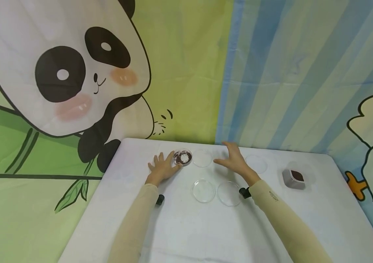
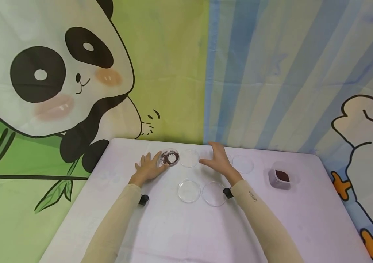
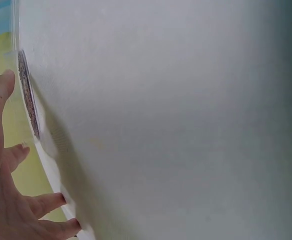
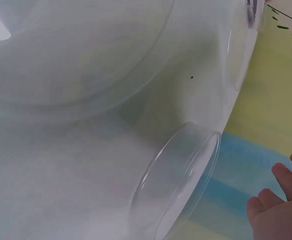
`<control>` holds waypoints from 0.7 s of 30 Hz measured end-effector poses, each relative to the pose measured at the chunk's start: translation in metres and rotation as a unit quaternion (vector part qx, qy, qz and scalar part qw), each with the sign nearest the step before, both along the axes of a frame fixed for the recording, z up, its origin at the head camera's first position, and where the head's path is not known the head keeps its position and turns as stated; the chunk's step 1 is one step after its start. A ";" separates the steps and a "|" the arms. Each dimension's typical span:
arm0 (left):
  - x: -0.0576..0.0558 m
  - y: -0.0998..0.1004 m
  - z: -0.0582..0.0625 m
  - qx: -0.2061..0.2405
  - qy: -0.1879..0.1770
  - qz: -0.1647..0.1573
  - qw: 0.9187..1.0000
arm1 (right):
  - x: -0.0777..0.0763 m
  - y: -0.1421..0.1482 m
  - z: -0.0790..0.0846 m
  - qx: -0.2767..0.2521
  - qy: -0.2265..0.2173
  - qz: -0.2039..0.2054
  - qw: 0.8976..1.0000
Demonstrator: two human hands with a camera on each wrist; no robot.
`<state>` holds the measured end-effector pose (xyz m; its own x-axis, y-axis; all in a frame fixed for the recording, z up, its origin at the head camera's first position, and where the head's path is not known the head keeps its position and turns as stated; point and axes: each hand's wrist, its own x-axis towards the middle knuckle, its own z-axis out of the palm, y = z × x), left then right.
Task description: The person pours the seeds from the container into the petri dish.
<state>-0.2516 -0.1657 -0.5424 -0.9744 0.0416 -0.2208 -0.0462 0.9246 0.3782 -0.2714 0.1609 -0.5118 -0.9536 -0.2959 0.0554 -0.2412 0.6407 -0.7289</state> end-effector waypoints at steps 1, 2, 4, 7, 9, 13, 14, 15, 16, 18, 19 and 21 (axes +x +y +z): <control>0.000 0.000 0.000 0.001 0.000 0.001 1.000 | -0.002 -0.004 0.000 0.011 0.002 0.006 1.000; 0.000 0.000 0.001 0.002 0.000 0.001 1.000 | -0.004 -0.007 -0.001 0.024 0.005 0.014 1.000; 0.000 0.000 0.001 0.001 -0.002 0.001 1.000 | -0.008 -0.015 -0.003 0.050 0.011 0.024 0.998; 0.000 -0.001 0.002 0.003 -0.007 0.001 1.000 | -0.013 -0.026 -0.010 0.088 0.023 0.035 0.995; 0.000 -0.001 0.004 0.003 -0.010 0.001 1.000 | -0.016 -0.033 -0.014 0.106 0.028 0.040 0.993; 0.000 -0.002 0.005 0.007 -0.012 0.002 1.000 | -0.018 -0.045 -0.020 0.129 0.035 0.053 0.990; 0.000 -0.002 0.005 0.008 -0.012 0.002 1.000 | -0.018 -0.048 -0.021 0.132 0.035 0.056 0.989; 0.000 -0.002 0.005 0.007 -0.013 0.002 1.000 | -0.018 -0.050 -0.021 0.135 0.038 0.058 0.988; 0.000 -0.001 0.004 0.007 -0.013 0.003 1.000 | -0.018 -0.051 -0.021 0.138 0.039 0.059 0.988; 0.000 -0.001 0.003 0.008 -0.013 0.004 1.000 | -0.018 -0.053 -0.020 0.146 0.042 0.058 0.987; 0.000 -0.001 0.003 0.008 -0.012 0.005 1.000 | -0.017 -0.054 -0.020 0.151 0.039 0.057 0.986; -0.001 0.000 0.002 0.009 -0.010 0.006 1.000 | -0.018 -0.055 -0.020 0.164 0.030 0.055 0.984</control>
